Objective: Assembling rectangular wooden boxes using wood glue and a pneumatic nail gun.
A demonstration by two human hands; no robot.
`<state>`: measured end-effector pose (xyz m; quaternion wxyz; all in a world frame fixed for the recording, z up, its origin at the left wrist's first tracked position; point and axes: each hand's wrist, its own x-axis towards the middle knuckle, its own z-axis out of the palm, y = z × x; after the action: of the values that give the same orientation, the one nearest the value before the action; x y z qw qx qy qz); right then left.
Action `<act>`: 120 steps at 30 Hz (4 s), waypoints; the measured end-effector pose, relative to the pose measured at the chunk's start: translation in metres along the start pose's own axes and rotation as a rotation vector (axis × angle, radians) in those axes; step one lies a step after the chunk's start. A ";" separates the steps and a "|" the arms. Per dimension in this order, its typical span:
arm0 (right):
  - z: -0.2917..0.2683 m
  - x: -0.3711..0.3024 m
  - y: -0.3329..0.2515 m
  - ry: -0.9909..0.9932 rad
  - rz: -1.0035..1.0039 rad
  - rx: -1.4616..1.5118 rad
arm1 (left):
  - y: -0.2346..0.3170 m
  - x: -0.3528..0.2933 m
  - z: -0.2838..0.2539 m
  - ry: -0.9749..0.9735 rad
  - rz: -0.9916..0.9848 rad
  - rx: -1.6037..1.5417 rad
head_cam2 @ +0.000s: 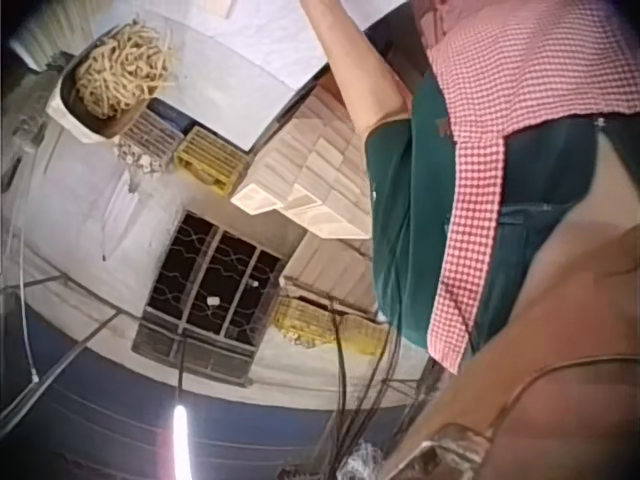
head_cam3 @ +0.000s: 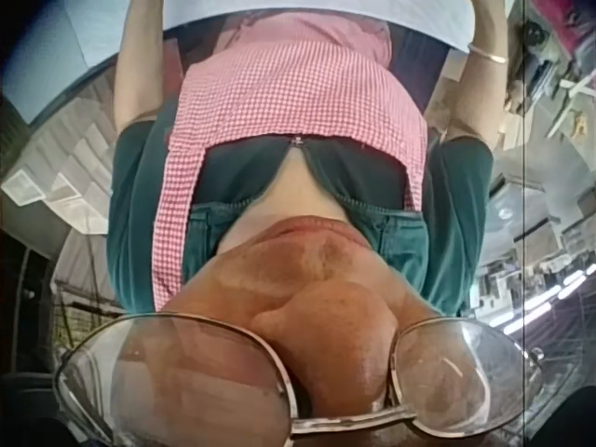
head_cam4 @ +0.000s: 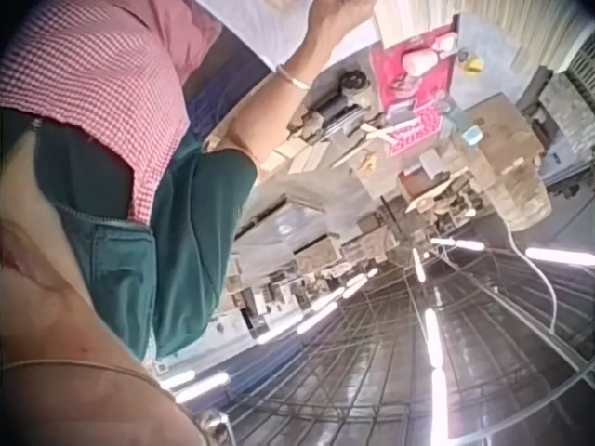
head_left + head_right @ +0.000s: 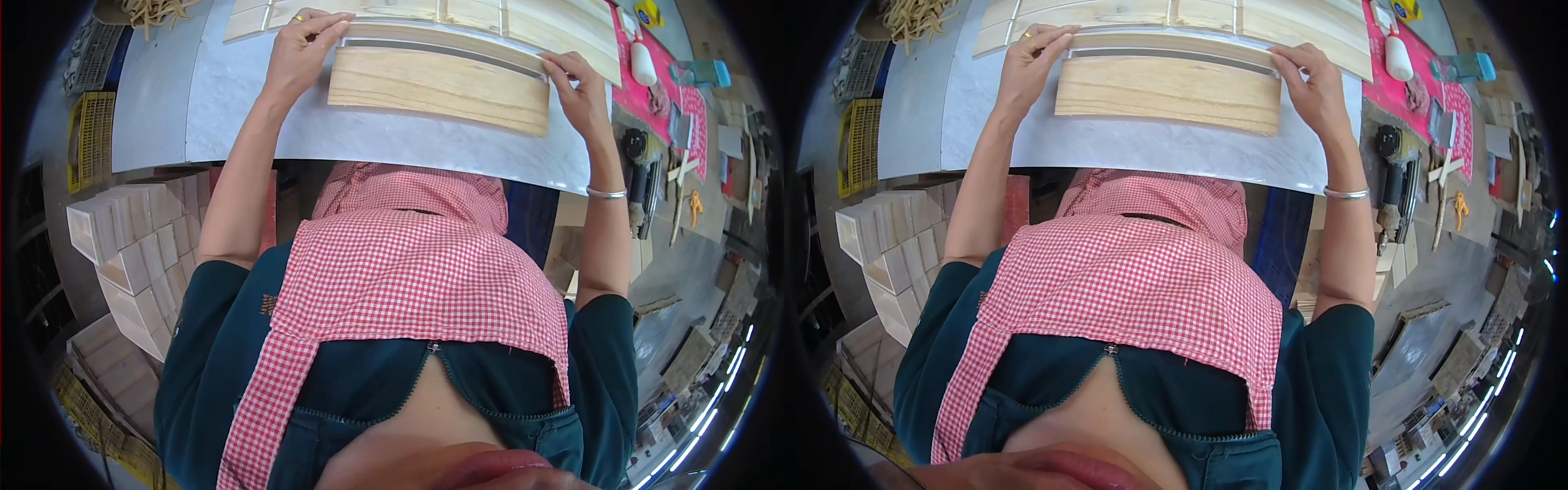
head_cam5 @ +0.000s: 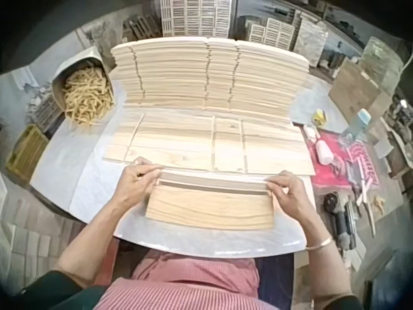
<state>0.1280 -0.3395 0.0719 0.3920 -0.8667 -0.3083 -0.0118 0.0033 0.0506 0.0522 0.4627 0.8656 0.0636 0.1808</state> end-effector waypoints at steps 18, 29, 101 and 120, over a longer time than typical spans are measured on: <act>0.012 -0.015 -0.021 0.183 0.180 -0.047 | 0.027 -0.013 0.017 0.170 -0.316 -0.158; 0.016 -0.016 -0.023 0.209 0.185 -0.135 | 0.030 -0.020 0.020 0.211 -0.354 -0.191; 0.059 -0.067 -0.027 0.640 0.249 0.367 | 0.114 -0.003 0.144 -0.514 0.579 0.298; 0.042 -0.064 -0.032 0.498 0.139 -0.334 | 0.111 -0.001 0.146 -0.460 0.752 0.386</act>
<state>0.0494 -0.3280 0.0475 0.3075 -0.9086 -0.1365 -0.2475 0.0502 -0.1263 0.0692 0.1980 0.9162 -0.3254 0.1241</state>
